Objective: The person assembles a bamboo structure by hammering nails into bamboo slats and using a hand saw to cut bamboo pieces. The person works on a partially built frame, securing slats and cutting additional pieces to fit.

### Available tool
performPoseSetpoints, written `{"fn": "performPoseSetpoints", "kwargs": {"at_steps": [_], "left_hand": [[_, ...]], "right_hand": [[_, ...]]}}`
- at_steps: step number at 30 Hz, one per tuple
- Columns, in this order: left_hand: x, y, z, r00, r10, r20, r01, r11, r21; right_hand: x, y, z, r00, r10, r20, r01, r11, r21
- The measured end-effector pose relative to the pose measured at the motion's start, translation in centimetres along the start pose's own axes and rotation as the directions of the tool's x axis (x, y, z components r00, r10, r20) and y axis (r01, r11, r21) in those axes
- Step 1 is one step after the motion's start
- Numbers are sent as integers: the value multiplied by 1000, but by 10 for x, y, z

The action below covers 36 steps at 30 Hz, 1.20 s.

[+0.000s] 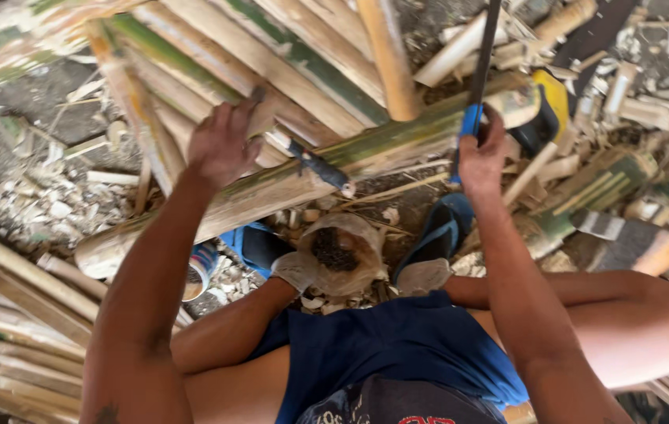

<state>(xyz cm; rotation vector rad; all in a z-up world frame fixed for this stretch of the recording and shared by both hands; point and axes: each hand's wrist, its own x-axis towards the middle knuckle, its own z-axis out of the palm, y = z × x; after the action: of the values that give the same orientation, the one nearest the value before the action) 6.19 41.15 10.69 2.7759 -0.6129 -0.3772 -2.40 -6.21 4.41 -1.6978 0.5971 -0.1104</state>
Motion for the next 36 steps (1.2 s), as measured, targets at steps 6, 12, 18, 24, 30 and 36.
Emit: {"fn": "performPoseSetpoints", "kwargs": {"at_steps": [6, 12, 18, 24, 30, 36], "left_hand": [[108, 212, 91, 976, 188, -107, -214, 905, -367], [159, 333, 171, 998, 19, -58, -48, 826, -562], [163, 334, 192, 1000, 17, -14, -22, 838, -545], [169, 332, 198, 994, 7, 110, 55, 835, -547], [171, 338, 190, 987, -49, 155, 115, 887, -448], [172, 339, 175, 965, -20, 260, 134, 893, -429]], "right_hand": [[-40, -21, -50, 926, -363, 106, 358, 749, -558], [-44, -36, -68, 967, -252, 44, 214, 703, -678], [-46, -49, -90, 871, -470, 141, 467, 707, -531], [-19, -28, -83, 858, -501, 112, 461, 655, -599], [-13, -35, -84, 960, -232, 156, 267, 599, -755], [-20, -31, -98, 780, -619, 97, 601, 696, -392]]}}
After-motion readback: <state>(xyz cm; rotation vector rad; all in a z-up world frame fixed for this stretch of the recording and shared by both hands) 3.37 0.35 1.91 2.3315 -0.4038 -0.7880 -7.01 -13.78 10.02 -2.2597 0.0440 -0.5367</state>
